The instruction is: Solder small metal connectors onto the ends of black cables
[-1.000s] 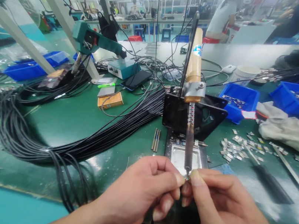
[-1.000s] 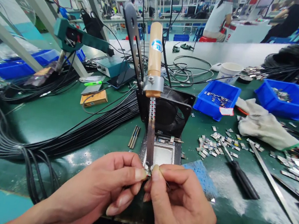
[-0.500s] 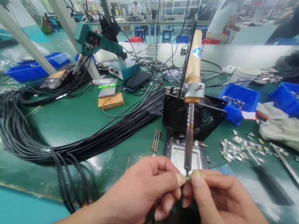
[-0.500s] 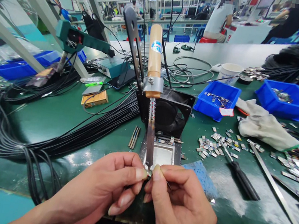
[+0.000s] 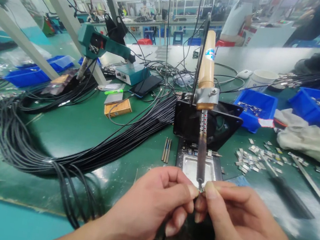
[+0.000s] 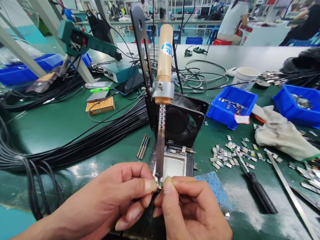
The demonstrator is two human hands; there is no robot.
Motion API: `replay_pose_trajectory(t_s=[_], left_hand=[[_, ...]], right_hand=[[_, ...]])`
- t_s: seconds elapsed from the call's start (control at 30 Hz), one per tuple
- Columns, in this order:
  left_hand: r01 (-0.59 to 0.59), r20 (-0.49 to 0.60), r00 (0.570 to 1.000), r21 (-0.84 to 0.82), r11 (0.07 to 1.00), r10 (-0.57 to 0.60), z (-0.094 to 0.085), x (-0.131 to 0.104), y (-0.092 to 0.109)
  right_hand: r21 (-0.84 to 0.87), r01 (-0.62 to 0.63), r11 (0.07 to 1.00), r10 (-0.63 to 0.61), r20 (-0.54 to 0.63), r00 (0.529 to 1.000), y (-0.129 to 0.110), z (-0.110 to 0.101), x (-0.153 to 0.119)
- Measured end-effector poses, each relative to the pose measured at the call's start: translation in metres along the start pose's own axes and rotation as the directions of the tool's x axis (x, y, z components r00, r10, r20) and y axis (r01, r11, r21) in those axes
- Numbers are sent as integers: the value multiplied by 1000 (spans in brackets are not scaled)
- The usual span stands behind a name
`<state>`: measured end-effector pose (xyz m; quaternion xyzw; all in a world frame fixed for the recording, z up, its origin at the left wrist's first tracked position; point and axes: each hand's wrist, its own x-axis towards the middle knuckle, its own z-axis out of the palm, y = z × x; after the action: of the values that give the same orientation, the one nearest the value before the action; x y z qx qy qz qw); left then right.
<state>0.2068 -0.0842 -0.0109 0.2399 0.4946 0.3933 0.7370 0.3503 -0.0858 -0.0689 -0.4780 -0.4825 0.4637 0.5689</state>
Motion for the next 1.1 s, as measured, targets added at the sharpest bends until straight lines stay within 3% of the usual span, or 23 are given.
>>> replay_pose_trajectory(t_s=[0.4,1.1], left_hand=[[-2,-21,1000,6,1000,2,-4,-1,0],[-10,40,999,-18,1000,11,-5,1,-2]], right_hand=[[-55,40,998,-39,18,999,-2,0,0],[-7,-47,999,47,1,999,-2,-1,0]])
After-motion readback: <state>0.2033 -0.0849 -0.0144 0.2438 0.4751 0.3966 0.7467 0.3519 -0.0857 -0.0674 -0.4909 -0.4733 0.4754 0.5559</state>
